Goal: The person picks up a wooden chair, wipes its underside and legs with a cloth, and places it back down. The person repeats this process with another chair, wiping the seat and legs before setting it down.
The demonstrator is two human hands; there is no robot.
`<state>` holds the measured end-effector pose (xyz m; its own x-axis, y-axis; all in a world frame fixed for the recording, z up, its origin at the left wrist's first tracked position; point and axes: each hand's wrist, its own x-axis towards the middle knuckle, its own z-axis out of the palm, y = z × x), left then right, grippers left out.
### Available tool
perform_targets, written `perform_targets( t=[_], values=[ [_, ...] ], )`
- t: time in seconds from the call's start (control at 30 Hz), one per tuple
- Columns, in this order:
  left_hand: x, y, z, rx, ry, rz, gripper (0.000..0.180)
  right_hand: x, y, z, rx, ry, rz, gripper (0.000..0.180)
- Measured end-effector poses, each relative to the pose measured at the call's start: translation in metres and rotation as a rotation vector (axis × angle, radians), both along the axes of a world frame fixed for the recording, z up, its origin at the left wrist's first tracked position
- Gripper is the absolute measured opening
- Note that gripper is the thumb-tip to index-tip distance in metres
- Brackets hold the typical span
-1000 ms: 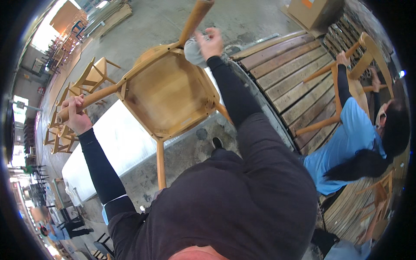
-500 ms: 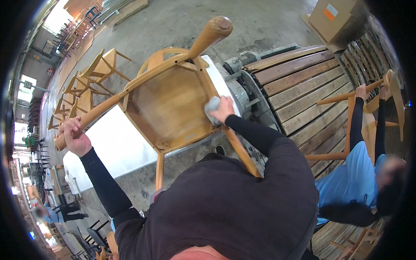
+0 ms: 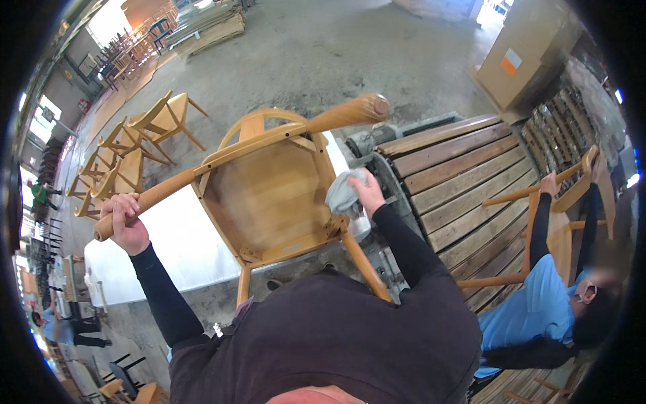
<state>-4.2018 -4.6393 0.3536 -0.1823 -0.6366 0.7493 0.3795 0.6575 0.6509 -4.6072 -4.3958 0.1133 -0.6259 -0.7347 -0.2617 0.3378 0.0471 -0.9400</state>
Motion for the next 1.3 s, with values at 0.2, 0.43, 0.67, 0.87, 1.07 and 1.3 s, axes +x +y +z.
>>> perform_targets(
  t=[0.2, 0.43, 0.67, 0.87, 1.07, 1.3],
  values=[
    [-0.001, 0.002, -0.004, 0.028, 0.069, -0.029, 0.016, 0.001, -0.011, 0.168, -1.129, 0.258, -0.157, 0.083],
    [-0.005, -0.001, -0.005, 0.025, 0.094, -0.028, 0.017, 0.000, -0.070, 0.157, -0.856, 0.965, -0.209, 0.087],
    [-0.007, 0.004, 0.003, -0.006, 0.071, -0.045, 0.016, 0.011, -0.086, 0.036, -0.260, 0.421, -0.062, 0.053],
    [0.002, 0.001, -0.025, 0.200, -0.001, 0.157, 0.011, 0.022, -0.029, 0.060, -0.412, -0.413, 0.142, 0.052],
    [-0.060, 0.104, -0.130, 1.051, -0.558, -0.091, 0.076, 0.068, -0.014, 0.073, -0.403, -0.194, 0.168, 0.041],
    [-0.135, 0.133, -0.132, 0.373, -0.813, -0.451, 0.037, 0.088, -0.003, 0.111, -0.300, 0.389, 0.388, 0.047]
  ],
)
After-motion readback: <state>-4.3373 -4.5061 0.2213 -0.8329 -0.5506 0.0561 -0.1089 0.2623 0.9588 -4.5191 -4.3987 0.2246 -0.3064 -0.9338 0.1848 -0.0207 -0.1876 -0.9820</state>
